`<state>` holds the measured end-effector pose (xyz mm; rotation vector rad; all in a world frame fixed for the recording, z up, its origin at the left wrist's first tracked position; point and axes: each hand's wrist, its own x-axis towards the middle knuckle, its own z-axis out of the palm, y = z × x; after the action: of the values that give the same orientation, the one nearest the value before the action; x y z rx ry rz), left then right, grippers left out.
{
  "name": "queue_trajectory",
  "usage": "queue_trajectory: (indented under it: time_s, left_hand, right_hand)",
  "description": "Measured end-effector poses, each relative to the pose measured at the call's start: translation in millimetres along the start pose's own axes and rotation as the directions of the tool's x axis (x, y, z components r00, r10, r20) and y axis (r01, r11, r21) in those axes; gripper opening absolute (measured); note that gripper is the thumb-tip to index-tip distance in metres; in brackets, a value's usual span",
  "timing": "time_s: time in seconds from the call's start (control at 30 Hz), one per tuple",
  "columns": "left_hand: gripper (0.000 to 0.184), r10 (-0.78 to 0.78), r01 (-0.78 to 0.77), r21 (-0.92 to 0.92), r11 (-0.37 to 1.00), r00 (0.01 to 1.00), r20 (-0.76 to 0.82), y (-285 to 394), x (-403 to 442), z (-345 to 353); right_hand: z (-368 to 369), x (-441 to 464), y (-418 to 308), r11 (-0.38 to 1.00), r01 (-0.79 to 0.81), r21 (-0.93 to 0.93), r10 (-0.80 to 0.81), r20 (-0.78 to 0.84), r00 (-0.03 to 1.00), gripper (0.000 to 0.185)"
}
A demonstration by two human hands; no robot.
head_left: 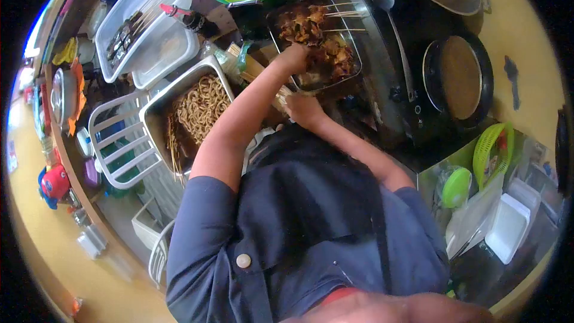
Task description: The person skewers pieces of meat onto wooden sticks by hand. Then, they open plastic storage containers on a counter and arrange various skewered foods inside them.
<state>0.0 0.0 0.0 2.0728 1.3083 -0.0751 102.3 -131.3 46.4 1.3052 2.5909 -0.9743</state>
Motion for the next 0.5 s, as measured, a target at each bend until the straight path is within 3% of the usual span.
queue_trajectory:
  time_s: [0.03, 0.1, 0.17, 0.27, 0.37, 0.5]
  left_hand:
    - [0.045, 0.121, -0.135, -0.084, 0.987, 0.981, -0.153, -6.7, 0.0, 5.4]
    - [0.045, 0.207, -0.268, -0.165, 0.949, 0.926, -0.317, -15.5, 2.8, 3.2]
    - [0.046, 0.171, -0.259, -0.248, 0.933, 0.929, -0.328, 8.1, -11.1, -14.4]
    - [0.044, 0.073, -0.082, -0.083, 0.993, 0.992, -0.107, -4.3, -7.4, -8.7]
    - [0.041, 0.068, -0.079, -0.136, 0.988, 0.994, -0.084, 1.9, -11.2, -18.0]
    - [0.036, 0.126, -0.135, -0.036, 0.990, 0.976, -0.180, -21.0, 4.7, 7.4]
  right_hand:
    - [5.6, 3.5, -1.7, 0.999, 0.036, 0.035, -0.034, -0.069, 0.997, 0.031]
    - [14.4, 17.2, -2.6, 0.994, 0.105, 0.027, -0.096, -0.235, 0.967, 0.025]
    - [22.0, 20.1, -0.6, 0.990, 0.127, -0.067, -0.143, -0.375, 0.916, 0.023]
    - [28.9, 31.5, -0.8, 0.992, 0.108, -0.063, -0.120, -0.242, 0.963, 0.021]
    - [11.6, 29.0, -4.8, 0.998, 0.006, 0.067, 0.000, -0.090, 0.996, 0.022]
    - [-3.0, 4.9, 1.9, 0.993, 0.064, 0.098, -0.050, -0.138, 0.989, 0.022]
